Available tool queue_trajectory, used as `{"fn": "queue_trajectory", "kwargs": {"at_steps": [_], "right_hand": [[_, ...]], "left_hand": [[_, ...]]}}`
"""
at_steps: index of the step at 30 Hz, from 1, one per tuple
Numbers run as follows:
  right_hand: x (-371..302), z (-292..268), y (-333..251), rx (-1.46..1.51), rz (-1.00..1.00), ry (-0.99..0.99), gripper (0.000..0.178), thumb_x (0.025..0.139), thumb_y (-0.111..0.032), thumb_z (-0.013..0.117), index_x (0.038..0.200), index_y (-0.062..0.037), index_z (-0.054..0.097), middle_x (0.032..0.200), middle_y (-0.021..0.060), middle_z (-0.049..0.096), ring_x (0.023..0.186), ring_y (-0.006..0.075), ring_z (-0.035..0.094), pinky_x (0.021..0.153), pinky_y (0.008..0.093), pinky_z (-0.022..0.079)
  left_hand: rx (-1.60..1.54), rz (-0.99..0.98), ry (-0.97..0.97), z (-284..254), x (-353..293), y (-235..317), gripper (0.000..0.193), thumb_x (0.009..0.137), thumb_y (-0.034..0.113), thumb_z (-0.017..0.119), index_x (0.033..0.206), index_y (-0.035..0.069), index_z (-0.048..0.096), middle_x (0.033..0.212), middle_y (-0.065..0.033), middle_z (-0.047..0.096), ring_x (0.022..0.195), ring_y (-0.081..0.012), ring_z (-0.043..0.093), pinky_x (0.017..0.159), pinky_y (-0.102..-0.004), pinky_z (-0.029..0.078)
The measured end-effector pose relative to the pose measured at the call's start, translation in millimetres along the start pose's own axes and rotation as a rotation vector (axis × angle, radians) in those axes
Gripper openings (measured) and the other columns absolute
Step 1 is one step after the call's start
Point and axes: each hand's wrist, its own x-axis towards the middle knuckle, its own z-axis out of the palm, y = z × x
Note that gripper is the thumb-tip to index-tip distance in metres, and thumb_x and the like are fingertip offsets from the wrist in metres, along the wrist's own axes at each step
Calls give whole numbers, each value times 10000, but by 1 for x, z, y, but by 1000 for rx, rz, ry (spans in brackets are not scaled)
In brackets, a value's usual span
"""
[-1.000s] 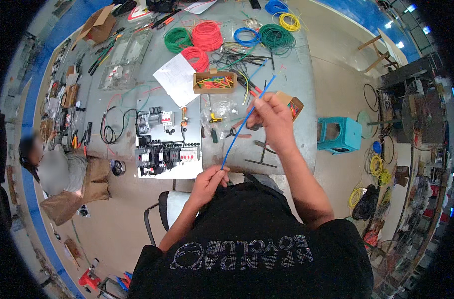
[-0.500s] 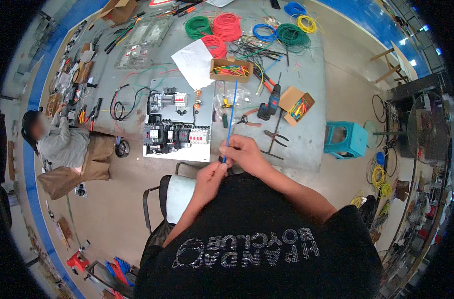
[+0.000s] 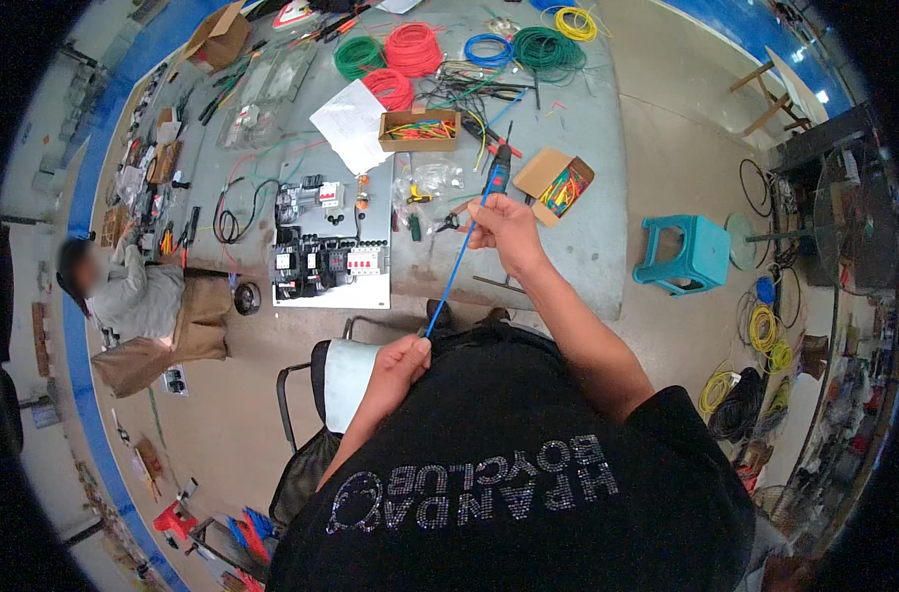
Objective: The person strips the ends of blue and red wires using a wire stripper and pliers, then inserts the stripped wires into terminals on an electrical panel. The person handles multiple colored wires and tools on a cluttered workbench.
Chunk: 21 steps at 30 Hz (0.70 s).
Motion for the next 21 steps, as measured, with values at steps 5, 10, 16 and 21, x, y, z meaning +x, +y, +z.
{"fn": "queue_trajectory", "kwargs": {"at_steps": [5, 10, 16, 21], "right_hand": [[5, -22, -16, 49, -25, -105, 186, 961, -230, 699, 1008, -63, 633, 830, 40, 676, 639, 122, 648, 623, 298, 576], [-49, 0, -14, -195, -62, -358, 194, 958, -199, 703, 1036, -39, 626, 828, 25, 660, 651, 99, 631, 587, 252, 510], [-68, 16, 17, -29, -43, -496, 132, 948, -106, 694, 1022, -12, 638, 787, 23, 646, 602, 83, 572, 558, 248, 468], [-67, 12, 5, -44, -33, -376, 126, 941, -106, 693, 968, 8, 647, 767, 31, 642, 609, 91, 605, 538, 252, 496]], "left_hand": [[-22, -77, 12, 24, 19, 9, 318, 1053, 309, 531, 842, 89, 620, 639, 28, 524, 542, -68, 438, 506, -234, 312], [24, 150, 108, 46, 35, 24, 291, 1078, 261, 482, 942, 40, 613, 710, -10, 595, 541, -76, 495, 513, -225, 405], [-19, 139, 177, 58, 43, 17, 271, 1084, 256, 479, 947, 59, 606, 727, 19, 561, 532, -29, 393, 476, -205, 309], [-86, 105, 195, 69, 41, 11, 257, 1075, 250, 495, 927, 66, 597, 590, 60, 413, 489, -45, 324, 461, -236, 260]]}}
